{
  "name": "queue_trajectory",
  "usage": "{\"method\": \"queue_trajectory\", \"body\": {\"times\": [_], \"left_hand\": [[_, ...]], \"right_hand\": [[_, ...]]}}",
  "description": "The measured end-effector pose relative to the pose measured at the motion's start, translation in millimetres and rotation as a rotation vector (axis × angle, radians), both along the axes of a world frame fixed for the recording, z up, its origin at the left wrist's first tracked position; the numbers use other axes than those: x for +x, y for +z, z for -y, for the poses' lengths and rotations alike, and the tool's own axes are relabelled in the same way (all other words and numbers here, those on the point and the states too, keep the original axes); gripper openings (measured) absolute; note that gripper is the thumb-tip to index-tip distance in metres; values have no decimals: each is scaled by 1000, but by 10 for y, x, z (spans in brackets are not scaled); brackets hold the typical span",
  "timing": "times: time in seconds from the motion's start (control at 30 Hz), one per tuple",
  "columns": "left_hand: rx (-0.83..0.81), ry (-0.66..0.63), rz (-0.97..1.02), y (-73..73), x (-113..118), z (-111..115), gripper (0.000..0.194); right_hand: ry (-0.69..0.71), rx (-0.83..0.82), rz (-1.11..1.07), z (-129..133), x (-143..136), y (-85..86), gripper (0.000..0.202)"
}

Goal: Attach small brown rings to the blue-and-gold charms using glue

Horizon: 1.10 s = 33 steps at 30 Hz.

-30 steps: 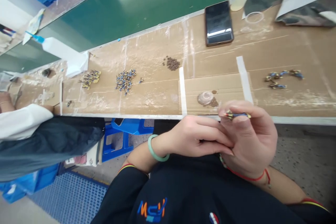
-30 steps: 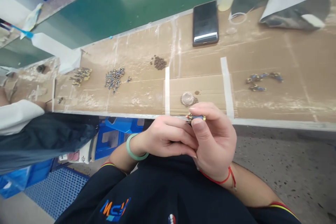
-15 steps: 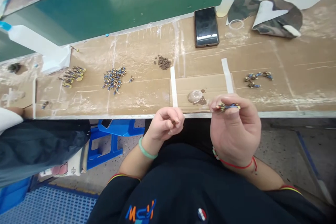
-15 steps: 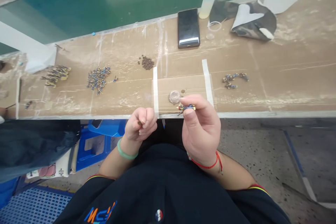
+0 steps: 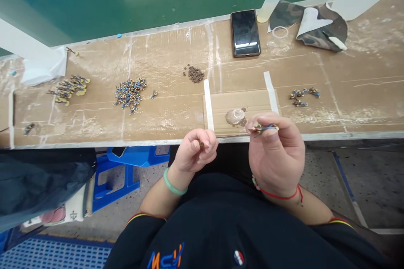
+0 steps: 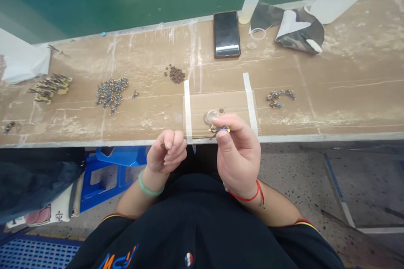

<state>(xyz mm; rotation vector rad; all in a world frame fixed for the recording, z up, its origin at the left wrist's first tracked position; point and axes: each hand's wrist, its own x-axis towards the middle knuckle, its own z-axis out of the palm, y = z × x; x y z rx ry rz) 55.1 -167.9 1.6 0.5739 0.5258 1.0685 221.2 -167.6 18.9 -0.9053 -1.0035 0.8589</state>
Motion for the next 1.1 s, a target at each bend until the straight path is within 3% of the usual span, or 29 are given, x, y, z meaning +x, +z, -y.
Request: {"method": "queue_trajectory", "body": {"times": [0.1,0.33,0.5,0.6,0.7,0.87,1.1], "left_hand": [[-36,-8,13,10,14,0,73],[49,-28,169,56,16,-20,62],[134,-66,191,96,-13,-30,51],[173,-67,188,31,-17,-34,45],[211,-67,162,-69,-7,-35,42],[224,-42,131,-185,3,-38,37],[221,-49,168,-227,25,-37,34]], "right_hand": [[-3,-12,-13,-10,-8,-4,15],[39,43,-16,-28,22,-36,10],[13,142,337,-194,329,-69,14],[47,145,673,-316,558,-26,12],[91,122,873,-389,675,9,14],[147,107,980,-434,653,-36,15],[143,112,981,-454,603,-115,11]]}}
